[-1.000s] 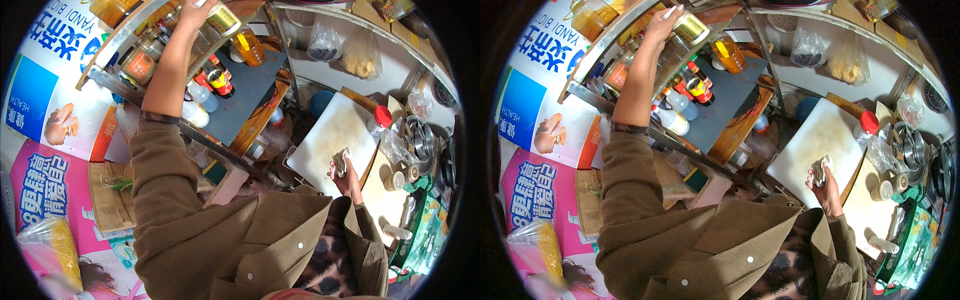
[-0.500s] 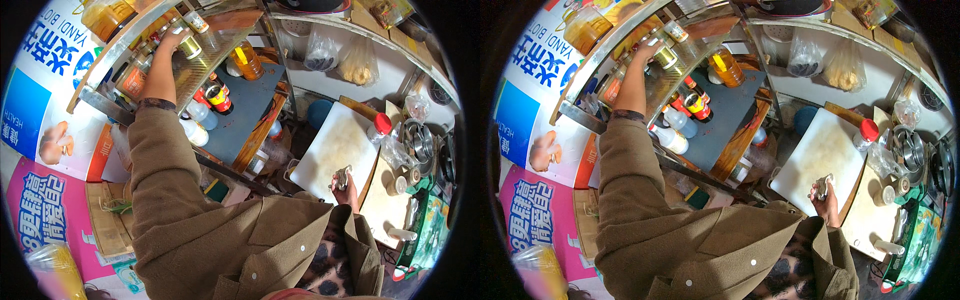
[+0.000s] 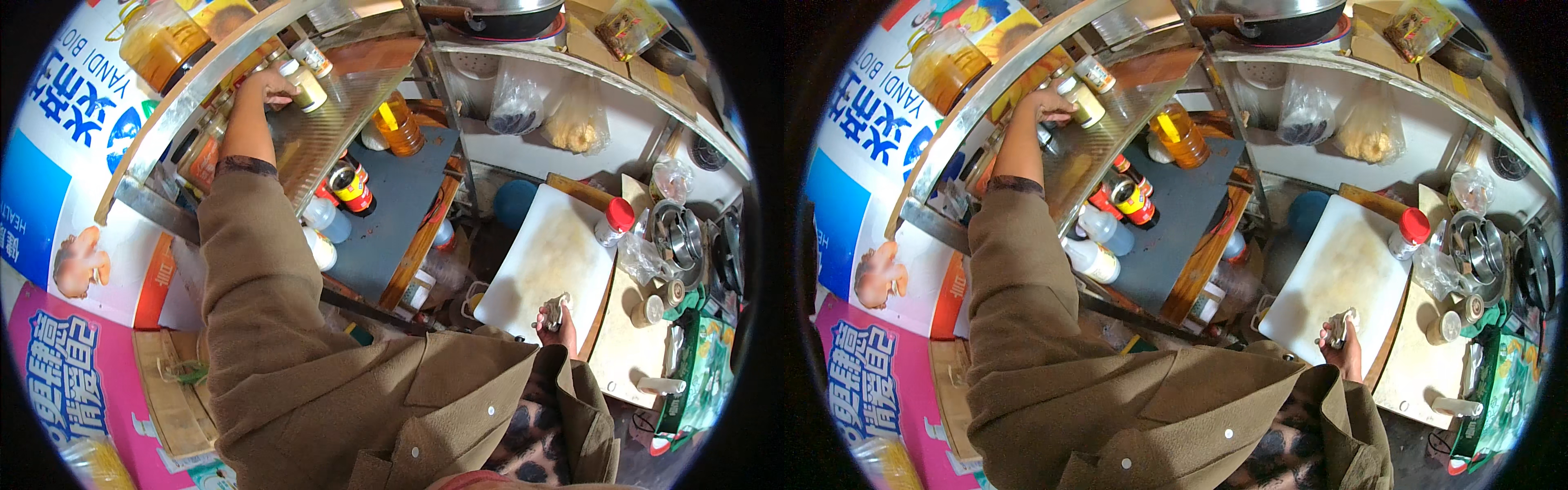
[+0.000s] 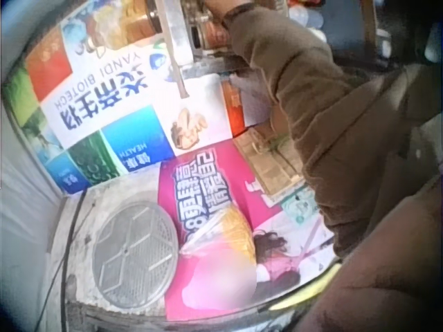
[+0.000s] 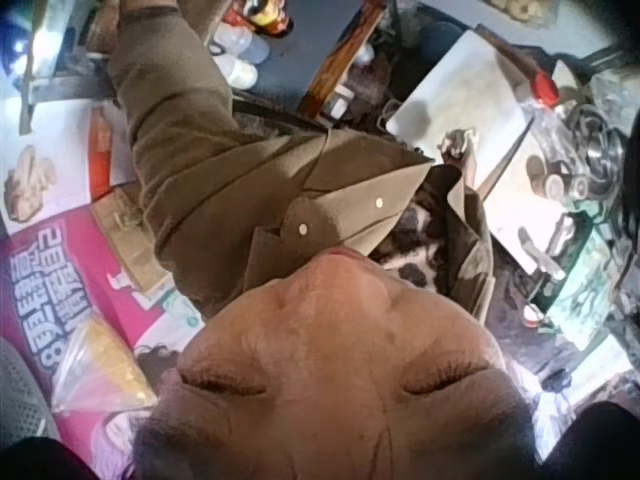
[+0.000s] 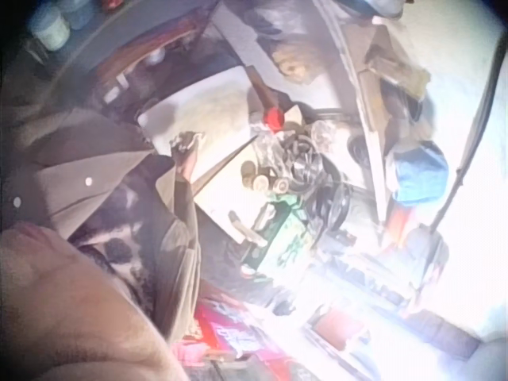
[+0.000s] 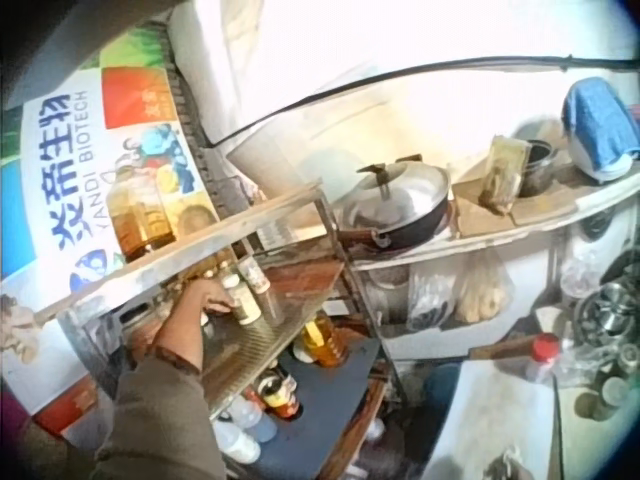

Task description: The person repeatedly picks up small jars from a countertop, wipes them with a cloth, and places them on a nearby shelf. The person handles multiple jars one at a time, wiping the exterior surfaces before stacking them on the shelf.

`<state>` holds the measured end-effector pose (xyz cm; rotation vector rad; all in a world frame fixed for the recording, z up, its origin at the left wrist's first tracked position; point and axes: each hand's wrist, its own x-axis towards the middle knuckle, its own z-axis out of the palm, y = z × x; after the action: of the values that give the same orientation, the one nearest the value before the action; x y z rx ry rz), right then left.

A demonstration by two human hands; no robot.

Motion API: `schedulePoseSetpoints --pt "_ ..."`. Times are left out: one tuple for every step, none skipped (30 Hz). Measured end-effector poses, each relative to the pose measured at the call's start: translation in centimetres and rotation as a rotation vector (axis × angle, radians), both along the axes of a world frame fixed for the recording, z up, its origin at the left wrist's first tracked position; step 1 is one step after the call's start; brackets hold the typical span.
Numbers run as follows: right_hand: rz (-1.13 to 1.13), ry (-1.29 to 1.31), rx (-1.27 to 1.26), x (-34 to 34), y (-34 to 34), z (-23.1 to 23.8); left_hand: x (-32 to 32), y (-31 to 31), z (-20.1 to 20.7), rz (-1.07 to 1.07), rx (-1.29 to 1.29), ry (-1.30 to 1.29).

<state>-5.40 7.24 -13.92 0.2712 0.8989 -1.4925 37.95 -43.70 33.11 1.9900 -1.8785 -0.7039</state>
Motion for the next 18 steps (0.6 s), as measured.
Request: schedulePoseSetpoints --pt "-0.008 0.008 0.002 0.0 0.0 -0.2 -0.4 -0.5 0.0 0.016 -0.014 -0.008" --pt "-0.009 0.000 -0.023 -0.2 0.1 -0.4 -0.6 -1.0 -0.3 0.040 -0.044 -0.012" --pt "-0.008 0.012 -0.021 -0.3 0.2 -0.7 -0.9 -1.8 -0.5 0.056 -0.068 -0.014" --pt "0.001 0.018 -0.041 -0.5 0.3 -1.0 -1.2 -2.9 -0.4 0.075 -0.035 -0.017" --pt "-0.007 0.031 -0.029 -0.7 0.5 -1.3 -1.4 -4.0 -0.4 0.057 -0.037 -0.046" --pt "-0.011 0.036 0.016 -0.8 0.7 -1.7 -1.4 -5.2 -0.7 0.027 -0.035 -0.072" --pt "-0.007 0.031 -0.020 -0.9 1.0 -2.0 -1.2 -6.5 -1.0 0.001 -0.037 -0.099" --pt "-0.019 0.031 -0.024 -1.1 1.3 -2.3 -0.8 -7.7 -1.6 -0.089 -0.113 -0.059" --pt "-0.042 0.027 0.005 -1.1 1.6 -2.6 -0.7 -9.0 -2.2 -0.102 -0.153 -0.061" --pt "-0.041 0.018 -0.003 -1.2 1.8 -2.9 -0.6 -10.3 -2.8 -0.098 -0.191 -0.069" --pt "-0.034 0.018 -0.005 -1.1 2.1 -3.1 -0.6 -11.6 -3.2 -0.096 -0.221 -0.064" --pt "-0.032 0.018 0.002 -1.2 2.4 -3.3 -0.5 -12.7 -3.8 -0.124 -0.278 -0.075" --pt "-0.047 0.026 0.028 -1.2 2.6 -3.4 -0.5 -13.7 -4.4 -0.147 -0.352 -0.138" --pt "-0.047 0.024 0.015 -1.2 2.8 -3.5 -0.4 -14.6 -5.1 -0.179 -0.426 -0.184" --pt "-0.064 0.030 0.018 -1.2 2.9 -3.4 -0.3 -15.5 -5.7 -0.168 -0.459 -0.215" --pt "-0.079 0.008 0.034 -1.2 3.0 -3.3 -0.1 -16.3 -6.2 -0.185 -0.480 -0.223" --pt "-0.067 0.016 0.007 -1.3 3.2 -3.2 0.1 -17.1 -6.8 -0.141 -0.523 -0.278" --pt "-0.055 -0.004 -0.005 -1.3 3.3 -2.9 0.6 -17.6 -7.7 -0.098 -0.620 -0.390"
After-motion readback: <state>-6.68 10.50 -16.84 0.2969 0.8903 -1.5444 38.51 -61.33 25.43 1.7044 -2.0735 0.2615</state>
